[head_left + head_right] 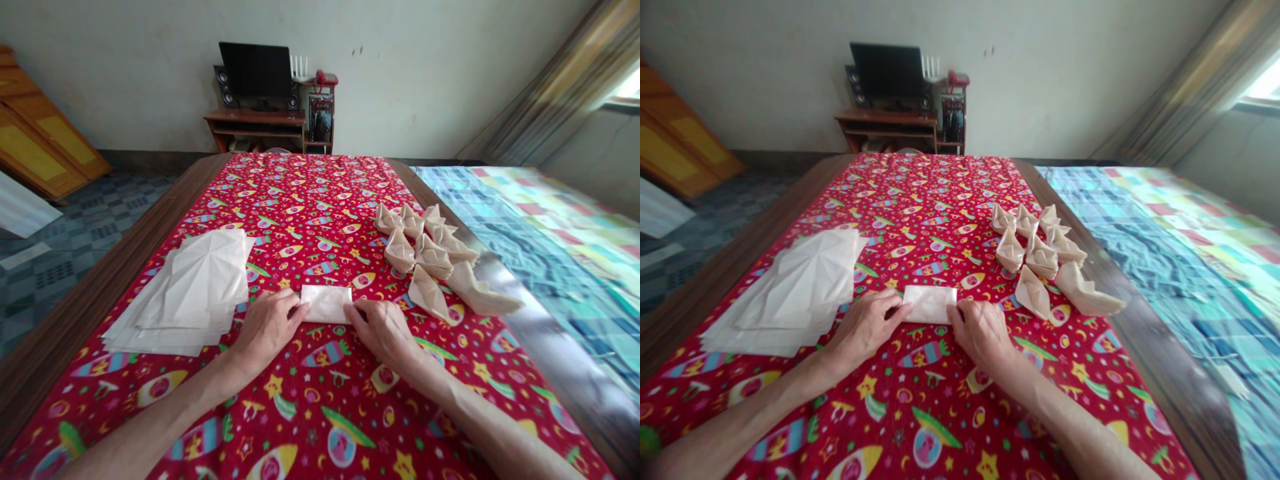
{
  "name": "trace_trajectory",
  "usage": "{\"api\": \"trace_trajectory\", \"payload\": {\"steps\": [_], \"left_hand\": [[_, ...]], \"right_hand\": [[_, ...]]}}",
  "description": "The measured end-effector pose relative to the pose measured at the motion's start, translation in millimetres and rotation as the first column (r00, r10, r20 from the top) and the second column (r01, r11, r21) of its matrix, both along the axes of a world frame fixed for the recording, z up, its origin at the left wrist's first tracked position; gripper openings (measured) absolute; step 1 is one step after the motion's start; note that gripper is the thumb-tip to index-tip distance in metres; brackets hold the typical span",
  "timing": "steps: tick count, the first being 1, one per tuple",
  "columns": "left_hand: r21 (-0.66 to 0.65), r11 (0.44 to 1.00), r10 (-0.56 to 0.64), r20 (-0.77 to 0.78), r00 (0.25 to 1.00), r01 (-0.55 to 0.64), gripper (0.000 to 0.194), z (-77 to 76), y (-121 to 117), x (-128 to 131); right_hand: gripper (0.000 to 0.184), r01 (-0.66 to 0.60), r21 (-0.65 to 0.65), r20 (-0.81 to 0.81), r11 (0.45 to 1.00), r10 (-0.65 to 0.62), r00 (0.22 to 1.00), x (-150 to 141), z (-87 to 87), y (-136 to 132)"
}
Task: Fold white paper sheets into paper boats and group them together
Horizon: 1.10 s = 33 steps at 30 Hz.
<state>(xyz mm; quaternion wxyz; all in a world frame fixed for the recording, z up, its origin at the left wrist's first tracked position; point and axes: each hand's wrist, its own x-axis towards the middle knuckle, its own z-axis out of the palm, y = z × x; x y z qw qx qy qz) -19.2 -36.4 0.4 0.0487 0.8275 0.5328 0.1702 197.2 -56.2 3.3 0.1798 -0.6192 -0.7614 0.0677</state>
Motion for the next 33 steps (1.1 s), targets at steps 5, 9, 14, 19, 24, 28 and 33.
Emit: {"api": "trace_trajectory", "payload": {"steps": [5,9,14,19,24,28,33], "left_hand": [[0.024,1.0,0.014,-0.003,1.0,-0.013,0.034,-0.9,3,-1],[0.039,0.998,0.041,0.026,0.999,-0.042,0.021,-4.8,4,-2],[0.138,0.99,0.013,0.097,0.995,-0.027,0.036,-2.6,3,1],[0.152,0.919,-0.358,-0.06,0.932,0.363,0.046,6.5,-9,11],[0.014,0.882,-0.466,-0.131,0.875,0.472,0.051,0.2,-19,17],[0.015,0.883,-0.462,-0.138,0.876,0.469,0.051,-5.5,-19,17],[0.024,0.888,-0.453,-0.137,0.881,0.46,0.05,-5.2,-20,17]], "right_hand": [[0.03,-0.027,0.143,0.09,0.989,0.014,0.996,0,-6.2,-1],[0.035,-0.024,0.134,0.13,0.991,0.006,0.991,-2,-5.5,-1],[0.034,-0.012,0.127,0.165,0.992,-0.01,0.986,-3,-5.3,-1],[0.035,-0.01,0.099,0.156,0.995,-0.006,0.988,-4,-5.5,-1],[0.035,-0.021,0.148,0.16,0.989,-0.003,0.987,-3,-6.7,-1],[0.034,-0.002,0.134,0.181,0.991,-0.022,0.983,-5,-6.3,-1],[0.033,0.021,0.114,0.163,0.993,-0.039,0.986,-5,-4.2,-2]]}}
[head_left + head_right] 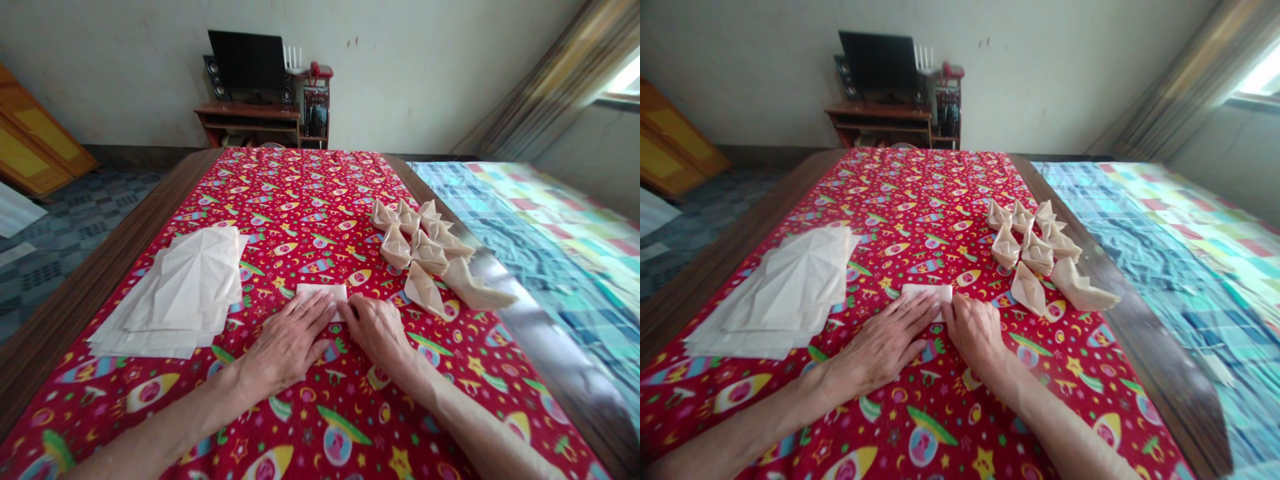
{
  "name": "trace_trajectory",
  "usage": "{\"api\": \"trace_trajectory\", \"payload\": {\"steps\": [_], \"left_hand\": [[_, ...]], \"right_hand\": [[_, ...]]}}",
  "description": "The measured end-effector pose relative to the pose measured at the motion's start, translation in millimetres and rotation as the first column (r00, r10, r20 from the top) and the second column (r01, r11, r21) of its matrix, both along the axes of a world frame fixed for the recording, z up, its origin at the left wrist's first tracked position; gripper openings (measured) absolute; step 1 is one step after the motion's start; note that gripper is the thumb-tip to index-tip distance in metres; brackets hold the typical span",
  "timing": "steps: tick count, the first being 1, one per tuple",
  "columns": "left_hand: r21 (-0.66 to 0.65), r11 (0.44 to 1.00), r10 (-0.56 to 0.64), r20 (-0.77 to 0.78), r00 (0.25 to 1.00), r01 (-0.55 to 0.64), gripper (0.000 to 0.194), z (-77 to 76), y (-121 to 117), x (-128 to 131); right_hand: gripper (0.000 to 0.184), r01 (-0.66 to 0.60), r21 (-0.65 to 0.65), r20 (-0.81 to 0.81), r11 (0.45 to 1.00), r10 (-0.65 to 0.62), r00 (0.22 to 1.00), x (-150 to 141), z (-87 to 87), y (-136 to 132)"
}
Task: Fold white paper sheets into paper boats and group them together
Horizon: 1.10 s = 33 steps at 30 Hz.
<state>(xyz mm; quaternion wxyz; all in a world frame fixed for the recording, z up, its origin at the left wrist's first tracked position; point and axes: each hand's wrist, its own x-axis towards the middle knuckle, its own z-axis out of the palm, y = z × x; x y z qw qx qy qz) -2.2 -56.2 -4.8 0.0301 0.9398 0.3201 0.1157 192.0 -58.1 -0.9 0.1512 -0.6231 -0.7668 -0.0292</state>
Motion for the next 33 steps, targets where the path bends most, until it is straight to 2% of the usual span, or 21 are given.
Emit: {"api": "trace_trajectory", "payload": {"steps": [3,6,8,12,14,19,23,28,33], "left_hand": [[-0.007,1.0,0.007,0.001,1.0,-0.007,0.048,1.2,-1,0],[-0.02,1.0,0.008,-0.005,1.0,-0.008,0.047,2.5,-1,1],[-0.02,0.999,0.029,0.008,1.0,-0.029,0.047,3.2,-1,1],[0.011,0.997,0.074,0.029,0.997,-0.074,0.048,4.3,-3,0],[0.022,0.996,0.09,0.011,0.996,-0.091,0.05,5.1,-5,-3],[0.023,0.991,0.133,-0.045,0.99,-0.132,0.05,6.2,-7,-13],[0.028,0.995,0.101,-0.066,0.993,-0.099,0.052,6.5,-4,-11],[0.034,0.998,0.052,-0.056,0.997,-0.05,0.052,5.5,4,-2],[0.058,0.994,0.1,-0.057,0.993,-0.097,0.053,3.5,5,-11]], "right_hand": [[0.029,-0.101,0.121,0.007,0.987,0.101,0.995,1,1.9,-10],[0.033,-0.392,0.21,0.054,0.896,0.39,0.919,0,1.8,-27],[0.039,-0.477,0.184,0.084,0.859,0.47,0.879,0,-0.3,-38],[0.063,-0.487,0.026,0.07,0.873,0.484,0.872,7,-4.8,-48],[0.067,-0.493,-0.013,0.051,0.87,0.493,0.868,13,-4.9,-47],[0.059,-0.49,-0.022,0.023,0.871,0.491,0.871,22,-2.8,-43],[0.048,-0.477,0.02,0.06,0.878,0.476,0.878,16,-2.1,-33],[0.05,-0.462,0.031,0.107,0.886,0.457,0.883,10,-2.2,-11],[0.05,-0.424,0.023,0.117,0.905,0.419,0.9,14,-5.5,0]]}}
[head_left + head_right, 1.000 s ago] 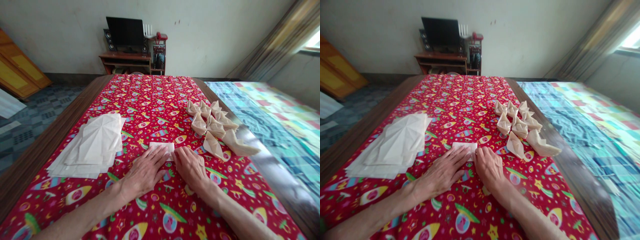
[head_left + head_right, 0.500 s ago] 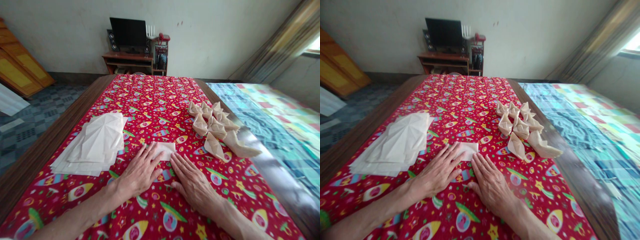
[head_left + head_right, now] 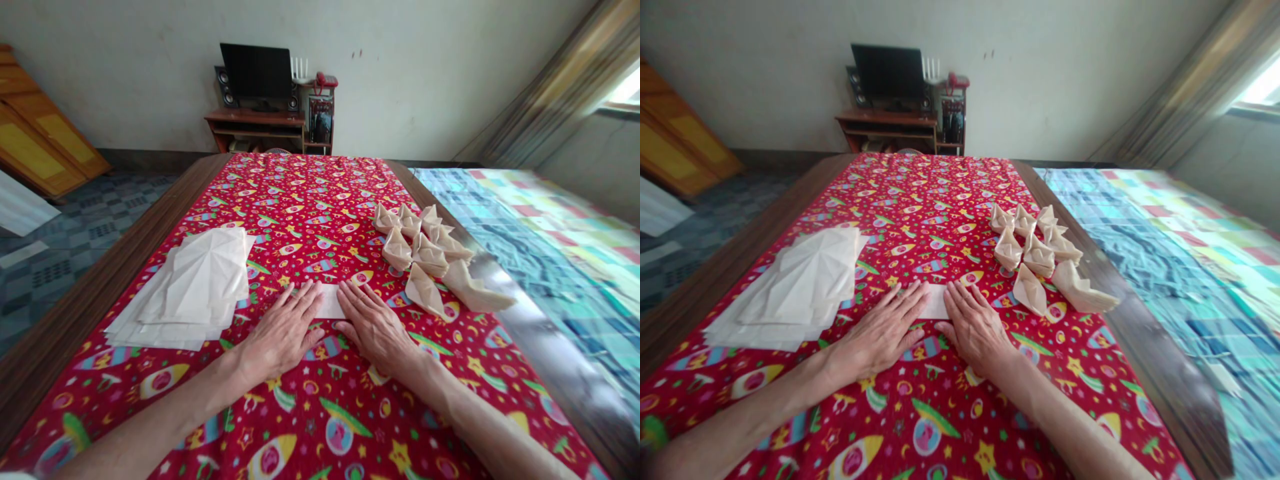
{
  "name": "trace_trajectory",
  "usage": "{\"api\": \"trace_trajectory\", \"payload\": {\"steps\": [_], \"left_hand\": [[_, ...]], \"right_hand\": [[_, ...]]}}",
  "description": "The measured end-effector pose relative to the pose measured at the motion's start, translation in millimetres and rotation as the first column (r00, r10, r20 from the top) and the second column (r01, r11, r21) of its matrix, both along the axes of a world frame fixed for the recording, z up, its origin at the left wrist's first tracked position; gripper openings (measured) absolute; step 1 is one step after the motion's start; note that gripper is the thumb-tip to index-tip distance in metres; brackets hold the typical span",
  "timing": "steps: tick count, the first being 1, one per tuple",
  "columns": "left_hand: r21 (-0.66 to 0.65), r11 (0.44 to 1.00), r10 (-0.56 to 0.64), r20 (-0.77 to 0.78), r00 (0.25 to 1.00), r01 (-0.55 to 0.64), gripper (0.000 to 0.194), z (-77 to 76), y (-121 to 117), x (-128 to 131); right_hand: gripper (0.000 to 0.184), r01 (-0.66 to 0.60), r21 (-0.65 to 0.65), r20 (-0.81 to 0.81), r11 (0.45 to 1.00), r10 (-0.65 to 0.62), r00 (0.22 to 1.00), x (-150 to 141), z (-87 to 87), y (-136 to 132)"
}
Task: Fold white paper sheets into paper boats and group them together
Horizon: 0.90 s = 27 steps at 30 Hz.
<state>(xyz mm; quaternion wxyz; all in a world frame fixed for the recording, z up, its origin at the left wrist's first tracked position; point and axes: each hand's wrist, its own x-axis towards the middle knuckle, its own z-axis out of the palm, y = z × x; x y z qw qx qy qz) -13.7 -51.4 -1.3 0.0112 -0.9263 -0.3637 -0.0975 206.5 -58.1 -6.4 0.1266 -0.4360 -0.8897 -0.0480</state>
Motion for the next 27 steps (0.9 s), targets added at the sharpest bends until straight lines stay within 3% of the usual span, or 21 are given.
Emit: {"api": "trace_trajectory", "payload": {"steps": [9,17,23,27], "left_hand": [[-0.029,1.0,-0.012,-0.036,0.999,0.011,0.05,3.7,-9,-13],[-0.025,0.998,-0.053,-0.017,0.998,0.052,0.043,5.6,-15,-34],[0.072,0.997,-0.04,0.225,0.973,0.025,0.029,5.2,-8,-29],[0.078,0.997,-0.041,0.312,0.949,0.017,0.025,5.4,-4,-23]], "right_hand": [[0.059,-0.098,-0.064,-0.002,0.993,0.098,0.995,1,1.6,-26],[0.047,-0.073,-0.018,-0.041,0.997,0.072,0.997,15,3.2,-37],[0.022,0.099,0.048,-0.284,0.994,-0.081,0.955,13,5.6,-25],[0.025,0.305,-0.107,-0.294,0.946,-0.323,0.9,8,8.2,-10]]}}
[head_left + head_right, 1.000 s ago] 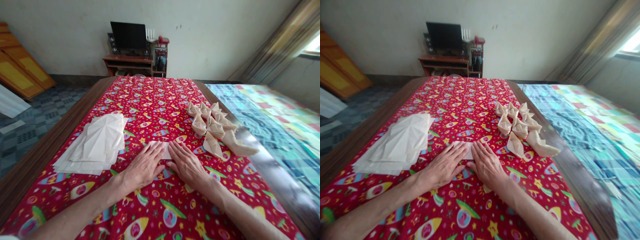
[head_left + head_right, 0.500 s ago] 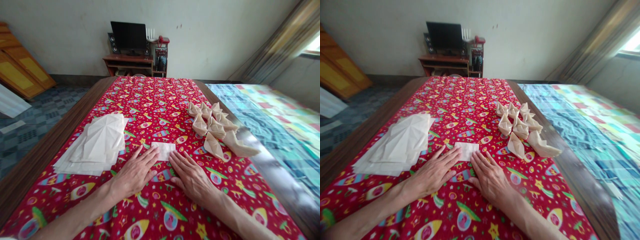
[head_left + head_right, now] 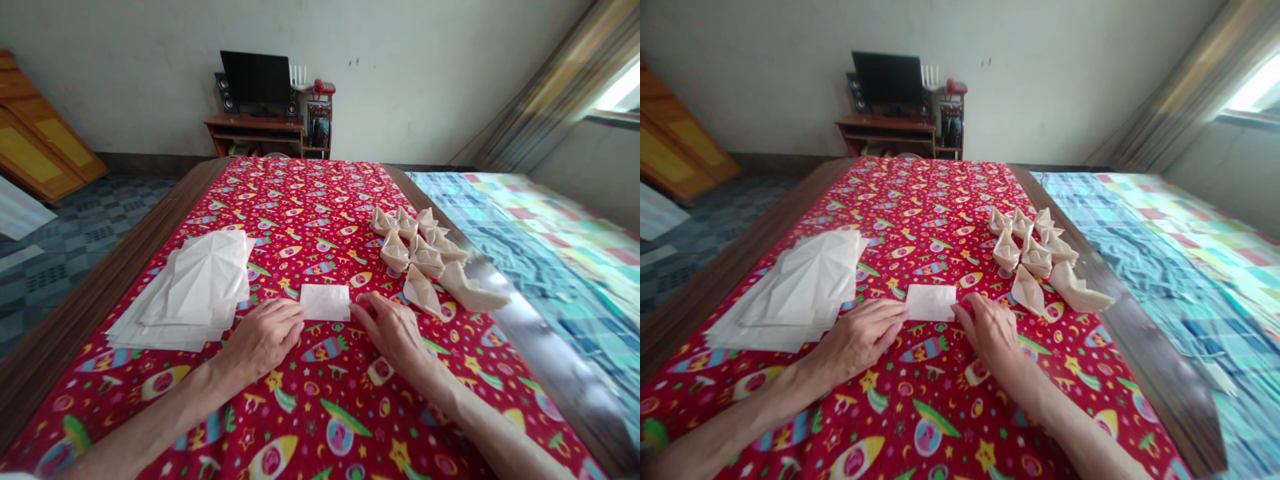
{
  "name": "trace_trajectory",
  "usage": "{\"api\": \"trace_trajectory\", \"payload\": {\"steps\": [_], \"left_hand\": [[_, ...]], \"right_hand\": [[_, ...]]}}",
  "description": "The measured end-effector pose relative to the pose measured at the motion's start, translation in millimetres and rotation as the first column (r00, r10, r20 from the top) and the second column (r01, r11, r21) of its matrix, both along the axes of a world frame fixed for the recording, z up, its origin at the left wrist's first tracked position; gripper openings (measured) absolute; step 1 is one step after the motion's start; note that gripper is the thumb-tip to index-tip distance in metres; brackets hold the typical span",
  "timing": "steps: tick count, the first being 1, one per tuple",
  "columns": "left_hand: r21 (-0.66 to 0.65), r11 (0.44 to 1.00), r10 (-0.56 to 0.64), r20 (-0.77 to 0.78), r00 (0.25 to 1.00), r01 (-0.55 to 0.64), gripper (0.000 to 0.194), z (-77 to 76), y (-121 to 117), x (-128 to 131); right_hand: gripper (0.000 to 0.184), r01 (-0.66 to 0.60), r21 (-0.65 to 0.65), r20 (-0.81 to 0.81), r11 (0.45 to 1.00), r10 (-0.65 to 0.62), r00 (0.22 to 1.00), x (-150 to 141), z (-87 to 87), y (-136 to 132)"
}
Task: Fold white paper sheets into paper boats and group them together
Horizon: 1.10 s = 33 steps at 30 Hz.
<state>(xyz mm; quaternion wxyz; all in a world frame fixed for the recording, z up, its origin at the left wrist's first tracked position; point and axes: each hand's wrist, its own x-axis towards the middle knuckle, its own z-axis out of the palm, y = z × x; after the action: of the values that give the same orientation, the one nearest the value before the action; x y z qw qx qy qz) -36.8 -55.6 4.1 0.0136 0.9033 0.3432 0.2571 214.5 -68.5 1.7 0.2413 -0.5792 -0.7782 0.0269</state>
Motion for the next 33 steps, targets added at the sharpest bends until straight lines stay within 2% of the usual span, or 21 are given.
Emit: {"api": "trace_trajectory", "payload": {"steps": [4,9,12,14,17,19,21,24,26,28,33], "left_hand": [[-0.01,1.0,0.008,0.03,1.0,-0.008,0.023,0.5,-1,1],[-0.003,1.0,0.015,0.042,0.999,-0.015,0.023,-2.5,-3,0],[-0.001,1.0,0.014,0.051,0.999,-0.014,0.023,-3.1,-2,0],[0.013,1.0,0.014,0.068,0.998,-0.015,0.022,0.5,-1,-1],[0.068,0.997,0.018,0.119,0.993,-0.026,0.021,15.2,1,-4],[0.128,0.991,0.021,0.162,0.987,-0.042,0.023,29.6,1,-7],[0.198,0.978,0.034,0.187,0.982,-0.071,0.029,43.2,1,-8],[0.264,0.957,0.078,0.176,0.981,-0.123,0.043,52.5,1,-2],[0.243,0.965,0.07,0.112,0.991,-0.096,0.049,48.4,0,4],[0.174,0.984,0.024,0.024,0.999,-0.028,0.046,37.8,-1,12],[-0.017,0.997,-0.072,-0.021,0.997,0.071,0.015,7.9,-7,24]], "right_hand": [[0.026,0.063,-0.145,-0.044,0.987,-0.07,0.997,-8,-1.5,11],[0.019,0.116,-0.292,-0.147,0.949,-0.164,0.976,-17,-2.0,16],[0.019,0.051,-0.361,-0.308,0.931,-0.17,0.936,-18,-3.3,15],[0.018,-0.033,-0.321,-0.456,0.946,-0.124,0.881,-17,-2.2,14],[0.013,-0.054,-0.072,-0.563,0.996,0.004,0.827,-13,8.9,13],[0.009,-0.046,0.141,-0.528,0.989,0.114,0.842,-10,21.3,13],[0.006,-0.082,0.305,-0.45,0.949,0.219,0.865,-9,31.5,12],[0.006,-0.202,0.419,-0.267,0.885,0.332,0.905,-10,31.8,10],[0.007,-0.284,0.396,-0.158,0.873,0.369,0.916,-13,21.8,7],[0.011,-0.328,0.327,-0.102,0.886,0.378,0.92,-15,9.1,3],[0.021,-0.366,0.154,0.011,0.918,0.369,0.929,-14,-7.8,-4]]}}
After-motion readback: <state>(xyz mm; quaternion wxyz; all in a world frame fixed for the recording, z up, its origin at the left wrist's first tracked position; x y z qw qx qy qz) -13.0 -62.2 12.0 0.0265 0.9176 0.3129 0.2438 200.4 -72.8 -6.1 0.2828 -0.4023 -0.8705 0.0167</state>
